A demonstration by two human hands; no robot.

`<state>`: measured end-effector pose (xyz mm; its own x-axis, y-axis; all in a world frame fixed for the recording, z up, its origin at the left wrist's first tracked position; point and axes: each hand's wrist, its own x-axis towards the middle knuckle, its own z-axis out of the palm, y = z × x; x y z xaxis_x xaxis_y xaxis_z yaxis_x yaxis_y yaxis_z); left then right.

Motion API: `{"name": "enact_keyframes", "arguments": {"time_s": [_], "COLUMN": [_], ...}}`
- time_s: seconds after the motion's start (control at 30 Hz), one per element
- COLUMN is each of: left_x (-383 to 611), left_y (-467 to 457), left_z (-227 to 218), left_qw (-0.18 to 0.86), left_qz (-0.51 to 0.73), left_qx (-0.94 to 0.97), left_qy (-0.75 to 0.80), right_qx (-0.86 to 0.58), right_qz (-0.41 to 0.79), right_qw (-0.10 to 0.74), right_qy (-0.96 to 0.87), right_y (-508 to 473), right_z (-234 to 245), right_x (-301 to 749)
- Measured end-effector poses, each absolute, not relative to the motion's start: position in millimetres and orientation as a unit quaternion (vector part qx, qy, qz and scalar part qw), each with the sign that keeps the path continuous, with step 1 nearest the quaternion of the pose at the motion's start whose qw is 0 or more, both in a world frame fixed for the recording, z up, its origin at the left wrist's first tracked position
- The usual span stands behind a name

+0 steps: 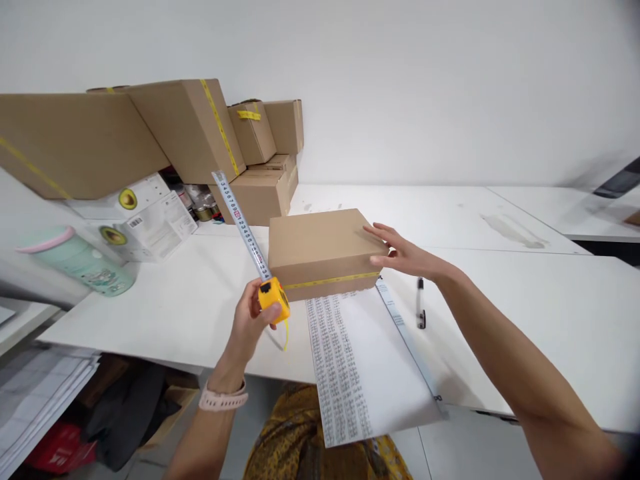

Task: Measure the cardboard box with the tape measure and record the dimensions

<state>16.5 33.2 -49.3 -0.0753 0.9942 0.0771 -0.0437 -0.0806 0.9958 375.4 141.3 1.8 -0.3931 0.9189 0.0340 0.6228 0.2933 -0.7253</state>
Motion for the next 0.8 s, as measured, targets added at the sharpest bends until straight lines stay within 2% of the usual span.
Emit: {"name": "enact_keyframes", "arguments": {"time_s": [0.27,0.6,0.7,0.8], "left_x": [13,-6,10,35], "left_y": [72,104,81,55], "left_z": [23,31,28,11], "left_qw": [0.411,0.420,0.407,0.504], "left_qz": [0.542,0.562,0.563,0.472], "left_qx": [0.563,0.546,0.564,0.588], "left_qy": [0.469,0.459,0.447,0.421], "right_qx": [-0.555,-0.576,-0.563,-0.538], "right_qz": [0.151,0.082,0.044,0.055], "right_qw": [0.225,0.164,0.192,0.243], "right_qy": [-0.786,-0.797,-0.802,-0.806], "right_y": [180,253,260,258], "right_z": [46,66,63,57], "right_x": [346,312,306,303]}}
